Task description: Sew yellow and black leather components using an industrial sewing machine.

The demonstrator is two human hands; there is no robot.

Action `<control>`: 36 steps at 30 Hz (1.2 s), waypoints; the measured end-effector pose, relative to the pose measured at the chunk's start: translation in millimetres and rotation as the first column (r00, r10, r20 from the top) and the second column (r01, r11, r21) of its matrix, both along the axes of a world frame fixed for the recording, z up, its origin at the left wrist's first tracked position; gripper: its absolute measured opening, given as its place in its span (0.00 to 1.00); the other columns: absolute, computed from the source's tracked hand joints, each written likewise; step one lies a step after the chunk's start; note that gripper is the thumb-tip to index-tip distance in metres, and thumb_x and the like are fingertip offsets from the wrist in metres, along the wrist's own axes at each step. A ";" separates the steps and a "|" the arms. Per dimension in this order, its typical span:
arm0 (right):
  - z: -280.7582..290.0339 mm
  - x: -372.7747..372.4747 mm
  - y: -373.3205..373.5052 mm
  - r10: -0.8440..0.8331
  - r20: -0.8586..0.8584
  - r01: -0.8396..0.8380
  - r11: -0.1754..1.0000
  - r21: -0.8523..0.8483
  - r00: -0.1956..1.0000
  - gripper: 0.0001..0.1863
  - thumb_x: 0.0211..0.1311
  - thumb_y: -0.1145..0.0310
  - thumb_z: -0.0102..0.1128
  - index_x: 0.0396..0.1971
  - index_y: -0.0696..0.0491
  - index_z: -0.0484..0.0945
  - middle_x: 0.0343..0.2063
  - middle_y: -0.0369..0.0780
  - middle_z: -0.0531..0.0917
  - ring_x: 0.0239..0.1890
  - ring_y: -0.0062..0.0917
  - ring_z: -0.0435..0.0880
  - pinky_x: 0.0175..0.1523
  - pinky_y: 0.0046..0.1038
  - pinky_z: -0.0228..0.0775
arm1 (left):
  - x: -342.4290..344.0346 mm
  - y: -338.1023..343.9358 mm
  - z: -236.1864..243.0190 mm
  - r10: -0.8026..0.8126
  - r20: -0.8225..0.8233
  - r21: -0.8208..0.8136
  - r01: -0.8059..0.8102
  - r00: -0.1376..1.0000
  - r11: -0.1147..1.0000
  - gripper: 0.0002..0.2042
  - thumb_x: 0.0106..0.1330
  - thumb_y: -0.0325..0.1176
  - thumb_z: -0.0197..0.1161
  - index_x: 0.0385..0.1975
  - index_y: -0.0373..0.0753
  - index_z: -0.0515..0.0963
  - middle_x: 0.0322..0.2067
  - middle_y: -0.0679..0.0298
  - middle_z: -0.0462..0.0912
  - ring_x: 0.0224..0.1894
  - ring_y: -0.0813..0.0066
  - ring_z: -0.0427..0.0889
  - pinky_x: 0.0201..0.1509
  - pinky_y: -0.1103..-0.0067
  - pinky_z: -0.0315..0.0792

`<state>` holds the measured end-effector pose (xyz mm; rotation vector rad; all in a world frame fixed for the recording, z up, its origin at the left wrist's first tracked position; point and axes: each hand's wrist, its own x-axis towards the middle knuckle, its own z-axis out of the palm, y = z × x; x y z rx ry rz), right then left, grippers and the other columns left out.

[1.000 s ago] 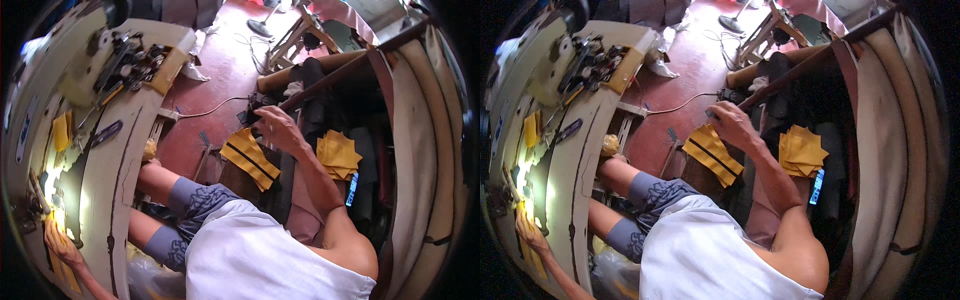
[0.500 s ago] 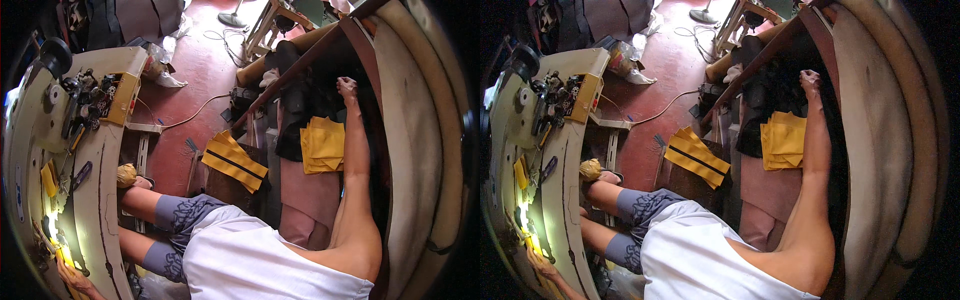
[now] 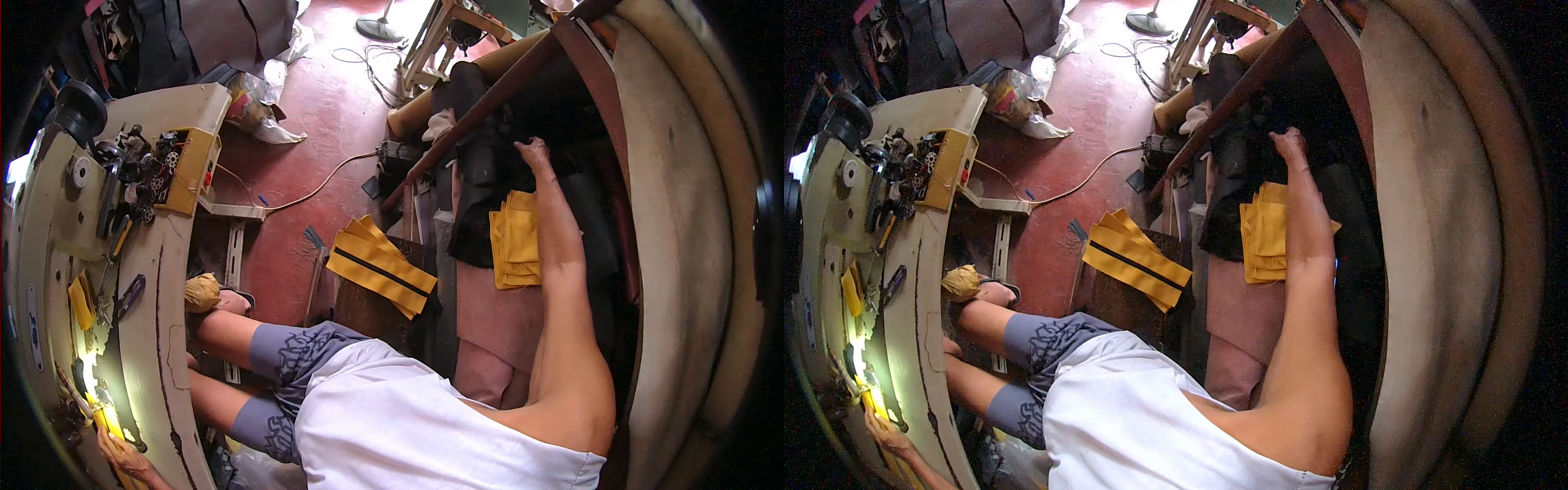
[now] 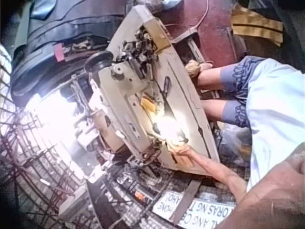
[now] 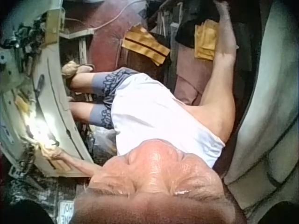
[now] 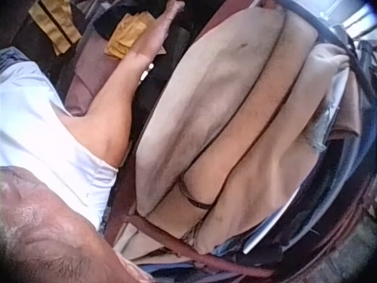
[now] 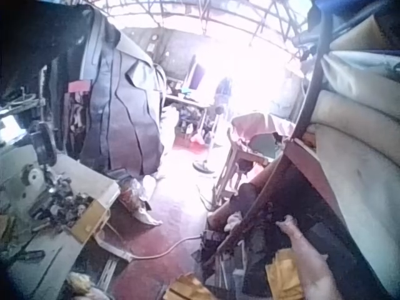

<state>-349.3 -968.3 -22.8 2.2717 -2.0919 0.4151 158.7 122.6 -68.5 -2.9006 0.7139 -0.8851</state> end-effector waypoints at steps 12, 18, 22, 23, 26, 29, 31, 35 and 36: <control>-3.2 -39.5 -23.5 -0.103 0.499 0.138 0.990 -0.033 0.860 0.20 0.56 0.66 0.71 0.47 0.57 0.84 0.39 0.46 0.88 0.41 0.36 0.88 0.48 0.34 0.78 | -0.5 -19.3 -0.2 0.038 -0.055 -0.082 -0.042 0.998 0.996 0.14 0.79 0.30 0.51 0.57 0.32 0.78 0.57 0.54 0.80 0.59 0.53 0.78 0.64 0.64 0.70; 33.4 -73.5 -24.7 0.168 0.756 -0.022 0.980 -0.200 0.632 0.17 0.62 0.73 0.70 0.51 0.55 0.80 0.39 0.39 0.87 0.34 0.26 0.85 0.39 0.28 0.78 | 10.4 -18.1 -23.0 -0.041 -0.044 -0.120 0.035 0.998 0.992 0.14 0.79 0.29 0.52 0.57 0.31 0.77 0.57 0.53 0.80 0.58 0.54 0.79 0.63 0.65 0.71; 63.0 -47.9 19.5 0.020 0.890 -0.045 0.999 0.000 0.455 0.21 0.67 0.74 0.66 0.59 0.52 0.75 0.40 0.37 0.87 0.24 0.15 0.76 0.27 0.21 0.69 | 6.7 -13.3 -1.9 -0.024 -0.034 -0.121 0.020 0.999 0.992 0.14 0.78 0.28 0.52 0.58 0.31 0.77 0.57 0.53 0.81 0.59 0.54 0.79 0.64 0.66 0.71; 65.9 -54.3 24.5 0.038 0.919 -0.087 0.996 -0.005 0.393 0.22 0.67 0.74 0.65 0.60 0.50 0.74 0.41 0.37 0.87 0.24 0.15 0.75 0.27 0.20 0.68 | 10.0 -18.6 2.7 -0.033 -0.031 -0.116 0.029 0.999 0.993 0.14 0.78 0.28 0.52 0.58 0.31 0.77 0.57 0.53 0.81 0.59 0.54 0.79 0.64 0.66 0.71; 95.9 -41.4 46.3 0.039 0.960 -0.136 0.991 -0.001 0.277 0.23 0.71 0.78 0.57 0.63 0.47 0.72 0.49 0.39 0.86 0.25 0.15 0.74 0.26 0.19 0.67 | 9.8 -19.7 -3.3 -0.036 -0.030 -0.103 0.033 0.999 0.994 0.14 0.79 0.29 0.52 0.58 0.31 0.77 0.57 0.53 0.80 0.60 0.54 0.79 0.65 0.67 0.71; 124.4 -35.7 47.3 0.165 0.976 -0.234 0.964 -0.128 0.143 0.24 0.73 0.81 0.47 0.66 0.48 0.72 0.58 0.40 0.83 0.28 0.16 0.77 0.27 0.19 0.68 | 3.4 -13.9 -10.5 0.012 -0.068 -0.115 -0.020 0.998 0.993 0.15 0.79 0.29 0.51 0.59 0.31 0.77 0.57 0.52 0.80 0.60 0.53 0.79 0.65 0.66 0.71; 137.7 -5.0 86.3 0.147 0.985 -0.195 0.973 -0.128 0.090 0.24 0.73 0.80 0.46 0.65 0.48 0.72 0.59 0.40 0.82 0.29 0.17 0.78 0.28 0.19 0.68 | 5.2 -8.1 1.1 -0.047 -0.049 -0.126 0.041 0.998 0.991 0.15 0.79 0.28 0.51 0.59 0.31 0.77 0.57 0.52 0.80 0.60 0.53 0.79 0.65 0.66 0.71; 163.2 20.7 118.8 0.136 0.989 -0.295 0.949 -0.113 0.059 0.22 0.74 0.75 0.47 0.65 0.51 0.75 0.57 0.36 0.83 0.35 0.16 0.82 0.28 0.18 0.68 | 0.6 -24.9 -5.8 -0.013 -0.008 -0.102 0.012 1.000 0.995 0.15 0.79 0.28 0.50 0.60 0.31 0.76 0.58 0.52 0.80 0.61 0.53 0.78 0.66 0.65 0.70; 159.4 32.7 126.1 0.106 0.990 -0.435 0.899 -0.055 0.094 0.22 0.73 0.74 0.49 0.64 0.52 0.75 0.55 0.35 0.84 0.35 0.16 0.82 0.28 0.17 0.68 | -5.8 -26.1 1.6 -0.022 0.050 -0.094 0.026 0.999 0.995 0.15 0.79 0.28 0.50 0.60 0.31 0.76 0.59 0.51 0.79 0.61 0.53 0.78 0.66 0.65 0.70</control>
